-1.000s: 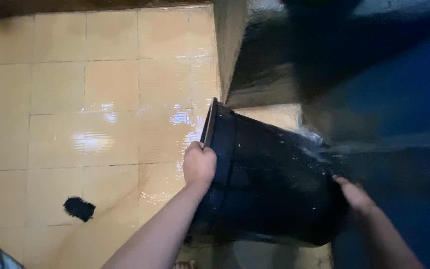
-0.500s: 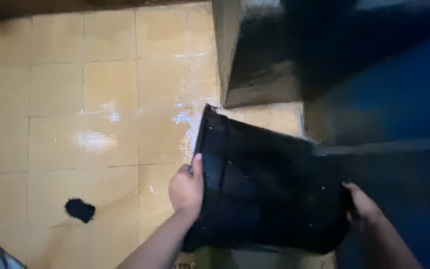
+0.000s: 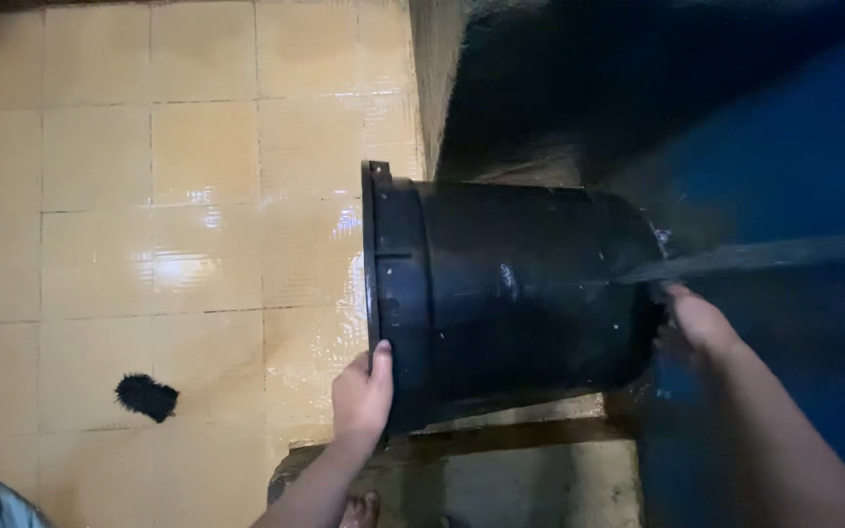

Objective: Scrubbing a large black plastic bucket with a brush and rinsing it under a water pipe.

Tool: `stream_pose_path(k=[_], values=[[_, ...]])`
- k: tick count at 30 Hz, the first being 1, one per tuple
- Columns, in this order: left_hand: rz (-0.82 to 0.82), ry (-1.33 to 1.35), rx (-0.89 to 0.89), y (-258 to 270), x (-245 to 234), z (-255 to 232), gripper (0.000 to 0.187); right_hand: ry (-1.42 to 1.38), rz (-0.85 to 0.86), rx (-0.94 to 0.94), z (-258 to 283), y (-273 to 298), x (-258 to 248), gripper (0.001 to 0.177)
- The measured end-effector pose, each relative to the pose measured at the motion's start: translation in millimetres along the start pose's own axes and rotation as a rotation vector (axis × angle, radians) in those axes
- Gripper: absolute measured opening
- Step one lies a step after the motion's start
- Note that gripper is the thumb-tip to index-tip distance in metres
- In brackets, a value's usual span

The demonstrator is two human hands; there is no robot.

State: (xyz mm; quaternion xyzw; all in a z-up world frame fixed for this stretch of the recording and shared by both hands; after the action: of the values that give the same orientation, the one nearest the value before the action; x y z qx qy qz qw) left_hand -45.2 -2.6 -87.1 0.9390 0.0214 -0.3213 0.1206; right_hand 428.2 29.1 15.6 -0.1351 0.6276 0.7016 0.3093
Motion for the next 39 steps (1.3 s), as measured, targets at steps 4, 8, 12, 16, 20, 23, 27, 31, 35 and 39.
stream_pose_path(k=[4, 8, 12, 16, 20, 23, 27, 31, 35, 39], values=[[0.074, -0.027, -0.135, -5.3, -31.0, -32.2, 0.058, 0.01, -0.051, 0.007, 4.3, 7.3, 15.7, 0.055], [-0.072, 0.034, -0.058, -49.1, -45.4, -67.2, 0.058, 0.481, -0.022, -0.292, 12.4, -20.4, 50.9, 0.072], [-0.141, 0.101, 0.031, -98.1, -10.6, -49.3, 0.048, 0.61, 0.005, -0.657, 10.2, 0.1, 102.4, 0.089], [-0.149, 0.118, 0.077, -82.2, -9.0, -48.6, 0.038, 0.712, -0.114, -0.395, -11.7, 28.8, 103.9, 0.085], [-0.122, 0.184, 0.066, -38.3, -19.2, -58.3, 0.038, 0.585, -0.19, -0.46, -15.5, 10.7, 83.3, 0.068], [-0.095, 0.235, 0.023, -5.3, -24.0, -57.3, 0.04, 0.561, -0.222, -0.349, -26.5, -20.3, 61.1, 0.062], [-0.027, 0.27, -0.045, 31.0, -20.8, -43.3, 0.039, 0.521, -0.282, -0.435, -29.4, -63.1, 34.5, 0.066], [0.001, 0.192, -0.093, 34.5, -17.9, -22.3, 0.034, 0.501, -0.326, -0.365, -22.8, -61.6, 13.7, 0.072], [-0.195, 0.135, -0.051, -3.8, -32.2, -25.0, 0.039, 0.491, -0.278, -0.284, -21.8, -62.3, 4.5, 0.081], [-0.178, 0.263, -0.187, -63.9, -29.5, -33.1, 0.059, 0.269, -0.129, 0.023, -35.9, -46.0, 9.3, 0.092]])
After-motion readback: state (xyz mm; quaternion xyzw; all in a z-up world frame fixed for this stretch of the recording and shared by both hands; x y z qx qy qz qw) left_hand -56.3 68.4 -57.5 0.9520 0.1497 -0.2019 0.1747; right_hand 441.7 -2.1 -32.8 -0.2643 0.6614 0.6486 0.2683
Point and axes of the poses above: each hand's wrist, its own y-axis away from the middle knuckle, its own x-axis out of the palm, z = x × y, the point moved 7 cm from there along -y, towards the middle knuckle, and after that the axes turned 15 degrees about x, right-handed, at the moved point
